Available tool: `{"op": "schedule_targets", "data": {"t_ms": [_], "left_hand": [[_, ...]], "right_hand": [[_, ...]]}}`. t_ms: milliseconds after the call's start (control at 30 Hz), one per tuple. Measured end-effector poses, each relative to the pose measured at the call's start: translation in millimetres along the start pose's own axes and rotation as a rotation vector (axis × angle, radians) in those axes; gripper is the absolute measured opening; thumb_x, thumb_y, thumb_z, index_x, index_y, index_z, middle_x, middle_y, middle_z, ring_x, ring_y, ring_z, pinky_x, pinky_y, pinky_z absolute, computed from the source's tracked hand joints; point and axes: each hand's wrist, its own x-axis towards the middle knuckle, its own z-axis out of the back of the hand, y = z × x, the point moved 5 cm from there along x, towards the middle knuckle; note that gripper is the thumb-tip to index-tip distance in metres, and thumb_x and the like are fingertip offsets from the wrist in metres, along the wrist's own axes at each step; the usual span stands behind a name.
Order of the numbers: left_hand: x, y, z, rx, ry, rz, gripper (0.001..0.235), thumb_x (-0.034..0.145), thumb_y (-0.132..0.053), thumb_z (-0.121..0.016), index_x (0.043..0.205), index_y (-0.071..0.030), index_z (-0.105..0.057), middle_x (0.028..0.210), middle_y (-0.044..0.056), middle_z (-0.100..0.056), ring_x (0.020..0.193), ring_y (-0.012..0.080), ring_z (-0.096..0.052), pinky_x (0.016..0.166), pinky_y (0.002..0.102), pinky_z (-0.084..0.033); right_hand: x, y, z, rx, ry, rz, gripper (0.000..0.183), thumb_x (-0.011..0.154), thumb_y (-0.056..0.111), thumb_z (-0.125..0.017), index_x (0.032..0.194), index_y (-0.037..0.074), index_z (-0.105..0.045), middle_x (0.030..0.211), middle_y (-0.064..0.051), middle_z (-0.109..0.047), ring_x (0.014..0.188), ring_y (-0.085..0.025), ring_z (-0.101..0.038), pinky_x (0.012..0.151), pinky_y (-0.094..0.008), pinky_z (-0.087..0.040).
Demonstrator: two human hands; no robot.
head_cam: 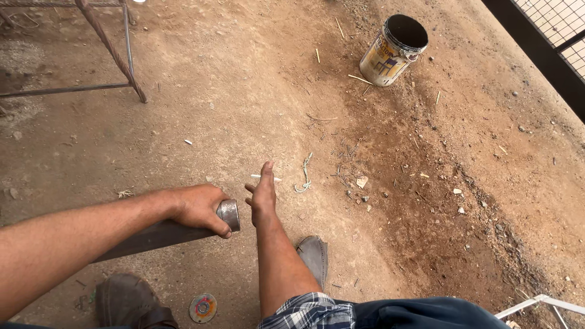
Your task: The person marks a metal pipe using a small marking tool. They hold the pipe steady with one hand while drawing precise lines on the surface with the tool in the other hand.
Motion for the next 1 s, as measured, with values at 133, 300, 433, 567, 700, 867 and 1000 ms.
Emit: {"op": "schedule_targets", "data": {"t_ms": [133, 300, 433, 567, 700, 867, 1000], "left_hand": [[3.8, 2.7, -3.7, -0.011, 0.008, -0.018, 0.052, 0.068, -0.042, -0.083, 0.11, -0.012, -0.075, 0.094, 0.01, -0.081, 0.083, 0.0222, -0.08, 0.081, 0.038, -0.064], [7.6, 7.3, -7.0, -0.034, 0.033, 0.006, 0.055, 0.068, -0.041, -0.084, 0.114, -0.013, -0.073, 0.099, 0.011, -0.08, 0.087, 0.0218, -0.079, 0.083, 0.038, -0.064], [10.0, 10.6, -8.2, -0.034, 0.048, 0.041, 0.057, 0.069, -0.041, -0.084, 0.115, -0.01, -0.072, 0.1, 0.013, -0.08, 0.088, 0.023, -0.08, 0.084, 0.038, -0.065], [9.3, 9.3, -6.1, -0.041, 0.038, 0.009, 0.058, 0.068, -0.041, -0.083, 0.117, -0.013, -0.071, 0.1, 0.011, -0.08, 0.09, 0.0224, -0.079, 0.085, 0.038, -0.064], [11.3, 9.0, -5.8, 0.001, 0.031, 0.022, 0.057, 0.07, -0.042, -0.084, 0.116, -0.011, -0.072, 0.102, 0.01, -0.08, 0.091, 0.0218, -0.079, 0.087, 0.038, -0.064], [12.2, 8.1, -10.6, -0.053, 0.058, 0.001, 0.057, 0.07, -0.042, -0.084, 0.118, -0.012, -0.07, 0.102, 0.011, -0.08, 0.091, 0.0225, -0.079, 0.087, 0.038, -0.064], [9.8, 8.0, -5.2, -0.035, 0.042, -0.002, 0.055, 0.069, -0.041, -0.083, 0.116, -0.014, -0.072, 0.103, 0.009, -0.08, 0.091, 0.0214, -0.079, 0.086, 0.039, -0.064]], "right_hand": [[-6.8, -27.6, -11.6, -0.089, 0.094, -0.103, 0.088, 0.092, 0.081, -0.017, 0.166, 0.034, -0.018, 0.166, -0.019, -0.029, 0.138, -0.047, -0.048, 0.112, -0.065, -0.042], [5.4, -20.9, -11.0, -0.025, 0.04, 0.005, 0.087, 0.093, 0.08, -0.021, 0.165, 0.031, -0.017, 0.162, -0.022, -0.042, 0.133, -0.046, -0.056, 0.11, -0.063, -0.046], [3.8, -21.7, -16.0, -0.02, 0.071, 0.108, 0.089, 0.09, 0.079, -0.024, 0.162, 0.027, -0.021, 0.168, -0.008, -0.031, 0.132, -0.037, -0.06, 0.109, -0.062, -0.05], [6.4, -24.1, -15.8, -0.236, 0.04, -0.023, 0.085, 0.095, 0.077, -0.02, 0.168, 0.035, -0.024, 0.153, -0.02, -0.057, 0.128, -0.038, -0.059, 0.109, -0.063, -0.044], [10.7, -0.1, -7.8, -0.008, 0.043, 0.242, 0.092, 0.089, 0.081, -0.023, 0.162, 0.025, -0.025, 0.167, -0.004, -0.036, 0.129, -0.037, -0.064, 0.113, -0.06, -0.043], [-4.4, -27.0, -18.0, -0.05, 0.17, 0.012, 0.092, 0.091, 0.083, -0.019, 0.169, 0.034, -0.022, 0.161, -0.016, -0.046, 0.128, -0.035, -0.049, 0.108, -0.071, -0.033], [2.7, -11.6, -16.0, 0.083, 0.161, 0.185, 0.098, 0.085, 0.084, -0.023, 0.164, 0.027, -0.021, 0.169, -0.001, -0.03, 0.13, -0.034, -0.058, 0.113, -0.063, -0.041]]}}
